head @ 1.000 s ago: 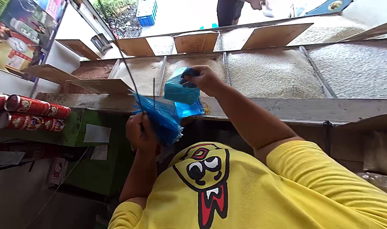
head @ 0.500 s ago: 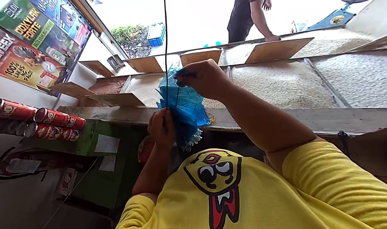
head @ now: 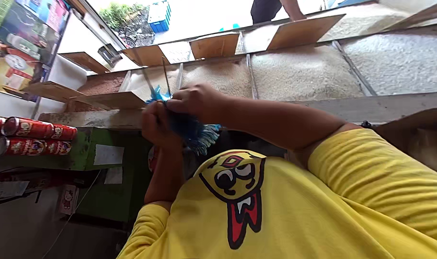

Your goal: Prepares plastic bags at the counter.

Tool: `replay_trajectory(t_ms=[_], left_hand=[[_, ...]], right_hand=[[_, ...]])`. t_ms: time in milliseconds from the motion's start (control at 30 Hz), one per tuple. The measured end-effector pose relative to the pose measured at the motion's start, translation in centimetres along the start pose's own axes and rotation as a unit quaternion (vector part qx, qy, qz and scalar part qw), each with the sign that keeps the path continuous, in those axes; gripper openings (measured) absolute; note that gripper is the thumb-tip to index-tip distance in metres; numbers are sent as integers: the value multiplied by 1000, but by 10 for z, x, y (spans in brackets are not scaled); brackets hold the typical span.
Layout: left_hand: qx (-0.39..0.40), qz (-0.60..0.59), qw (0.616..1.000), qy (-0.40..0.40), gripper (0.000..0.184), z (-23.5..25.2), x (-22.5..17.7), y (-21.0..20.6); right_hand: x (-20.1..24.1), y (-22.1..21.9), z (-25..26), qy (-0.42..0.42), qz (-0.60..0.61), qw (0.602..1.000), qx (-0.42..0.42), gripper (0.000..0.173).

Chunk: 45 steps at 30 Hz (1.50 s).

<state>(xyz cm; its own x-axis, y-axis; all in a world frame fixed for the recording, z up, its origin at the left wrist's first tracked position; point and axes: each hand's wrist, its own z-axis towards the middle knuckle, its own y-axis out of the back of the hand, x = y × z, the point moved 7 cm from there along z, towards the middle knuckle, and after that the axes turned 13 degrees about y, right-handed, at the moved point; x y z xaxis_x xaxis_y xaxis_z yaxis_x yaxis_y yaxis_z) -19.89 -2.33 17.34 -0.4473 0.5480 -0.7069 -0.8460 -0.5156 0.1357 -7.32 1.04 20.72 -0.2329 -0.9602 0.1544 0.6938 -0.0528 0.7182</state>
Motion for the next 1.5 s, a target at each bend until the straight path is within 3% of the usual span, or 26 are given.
replay_trajectory(t_ms=[133, 200, 233, 267, 300, 333, 400, 467, 533, 600, 700, 800, 933, 1133, 1333, 1500], left_hand=[[-21, -35, 999, -3, 15, 13, 0, 6], [-33, -35, 999, -13, 15, 16, 2, 17], [-38, -43, 998, -13, 15, 18, 2, 23], [-43, -52, 998, -8, 15, 20, 1, 28], [-48, -59, 997, -1, 16, 20, -1, 31], [-51, -57, 997, 0, 16, 19, -3, 34], [-50, -35, 998, -17, 17, 15, -2, 38], [-34, -12, 999, -36, 18, 9, 4, 40], [-23, -1, 999, -28, 18, 4, 12, 44], [-22, -5, 1000, -8, 18, 0, 18, 47], [-13, -17, 1000, 13, 15, -6, 23, 48], [-1, -22, 1000, 16, 16, -8, 21, 46], [3, -19, 1000, 16, 16, -10, 23, 44], [1, -10, 1000, 7, 16, -8, 24, 39], [8, -26, 1000, -13, 16, -6, 23, 36], [30, -10, 999, -28, 19, -5, 18, 26]], right_hand=[[-13, -5, -9, -18, 192, 973, -127, 25], [-37, -9, -27, -51, 339, 911, -231, 49], [-54, -17, -42, -93, 365, 884, -277, 51], [-72, -28, -63, -169, 339, 874, -305, 42], [-90, -46, -88, -282, 274, 875, -283, 32], [-105, -69, -116, -408, 198, 869, -196, 32], [-121, -117, -172, -570, 114, 814, 13, 54], [-122, -151, -216, -644, 83, 749, 132, 93], [-118, -169, -241, -666, 55, 719, 194, 107], [-116, -171, -245, -668, 54, 710, 216, 88], [-115, -157, -236, -672, 74, 701, 229, 40], [-116, -128, -221, -680, 107, 685, 241, 30], [-131, -102, -210, -656, 134, 725, 157, 35], [-149, -105, -185, -556, 257, 790, 3, 41], [-138, -61, -135, -450, 262, 854, -7, 17], [-138, 8, -80, -352, 145, 925, 13, 16]])
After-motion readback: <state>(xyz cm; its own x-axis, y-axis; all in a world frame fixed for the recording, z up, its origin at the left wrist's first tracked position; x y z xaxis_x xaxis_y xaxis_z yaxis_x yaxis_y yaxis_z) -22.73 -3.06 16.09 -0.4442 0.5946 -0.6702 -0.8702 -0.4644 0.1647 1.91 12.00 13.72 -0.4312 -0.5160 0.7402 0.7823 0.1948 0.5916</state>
